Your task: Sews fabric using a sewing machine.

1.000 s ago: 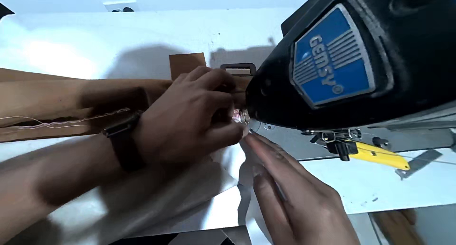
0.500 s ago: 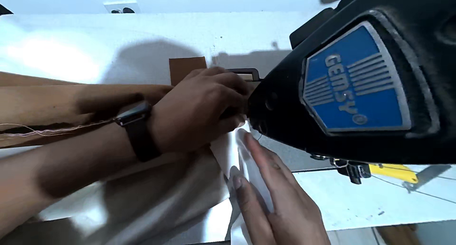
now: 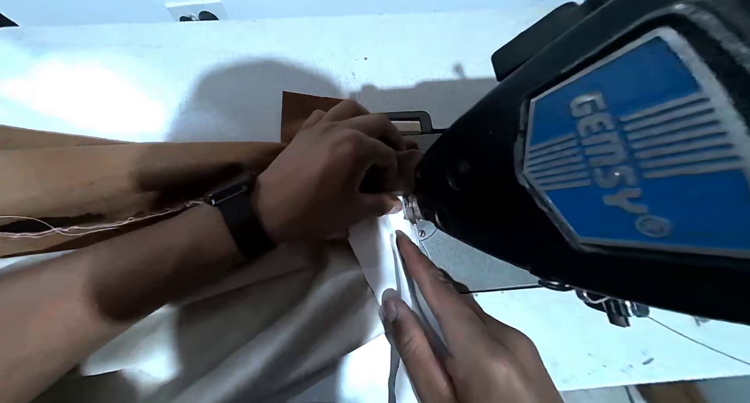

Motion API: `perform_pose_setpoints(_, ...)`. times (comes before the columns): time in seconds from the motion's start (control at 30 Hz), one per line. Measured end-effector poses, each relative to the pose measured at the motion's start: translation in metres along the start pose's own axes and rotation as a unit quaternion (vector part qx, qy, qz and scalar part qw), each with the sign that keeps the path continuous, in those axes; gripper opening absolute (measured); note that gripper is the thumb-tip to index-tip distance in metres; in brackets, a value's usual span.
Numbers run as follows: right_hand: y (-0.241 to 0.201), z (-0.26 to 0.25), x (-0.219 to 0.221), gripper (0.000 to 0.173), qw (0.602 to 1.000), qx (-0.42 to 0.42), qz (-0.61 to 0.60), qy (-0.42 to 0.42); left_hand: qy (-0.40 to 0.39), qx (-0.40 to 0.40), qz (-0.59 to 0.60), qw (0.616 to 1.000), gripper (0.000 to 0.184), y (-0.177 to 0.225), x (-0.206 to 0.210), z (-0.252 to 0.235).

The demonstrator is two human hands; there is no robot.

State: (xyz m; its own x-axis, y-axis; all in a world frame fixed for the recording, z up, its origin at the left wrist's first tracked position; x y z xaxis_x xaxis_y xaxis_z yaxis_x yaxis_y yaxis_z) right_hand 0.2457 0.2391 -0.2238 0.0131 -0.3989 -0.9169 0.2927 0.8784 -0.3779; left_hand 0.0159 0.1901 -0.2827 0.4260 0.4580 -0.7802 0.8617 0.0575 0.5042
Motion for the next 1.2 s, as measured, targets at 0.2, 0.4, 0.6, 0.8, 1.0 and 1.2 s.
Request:
perform_pose_setpoints(0.2,-0.001,-0.003,-0.002,0.062,1.000,0.009,-0.004,-0.005,-0.075,-0.058,0.041,0.995,0.016,0.037,-0.037,-0.008)
perform_pose_setpoints(0.4,0.002,-0.006,-0.003,0.066,1.000,0.014,0.005,-0.025,-0.049,0.002,0.036,0.998,0.022,-0.014,0.008,-0.016)
perform_pose_setpoints(0.6,0.004,-0.005,-0.004,0.064,1.000,0.022,0.001,-0.022,-0.002,0.044,0.043,0.998,0.017,0.014,-0.003,-0.018)
perform_pose_setpoints(0.8,0.001,0.000,-0.002,0.064,1.000,0.014,0.005,-0.016,-0.059,-0.038,0.075,0.995,0.008,0.071,-0.048,-0.001)
perform_pose_setpoints(1.0,0.003,0.008,-0.002,0.067,0.999,0.011,-0.002,-0.033,-0.056,-0.021,0.033,0.998,0.014,0.045,0.000,-0.001)
perform_pose_setpoints(1.2,0.009,0.009,-0.005,0.064,1.000,0.004,0.011,-0.013,-0.070,-0.074,-0.002,0.995,0.019,0.050,-0.001,0.008)
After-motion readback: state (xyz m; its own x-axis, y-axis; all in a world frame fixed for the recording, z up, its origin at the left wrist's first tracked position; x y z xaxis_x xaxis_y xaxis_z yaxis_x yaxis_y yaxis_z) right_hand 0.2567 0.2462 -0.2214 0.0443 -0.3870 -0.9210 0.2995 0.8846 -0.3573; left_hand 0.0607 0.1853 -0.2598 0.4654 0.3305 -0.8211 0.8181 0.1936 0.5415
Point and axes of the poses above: each hand's wrist, its own z-axis away from the middle knuckle, its own x-axis out of the palm, y = z × x, the point moved 6 cm from there along -z, towards the middle knuckle, and after that the axes turned 10 degrees about z, right-handed, at the moved point
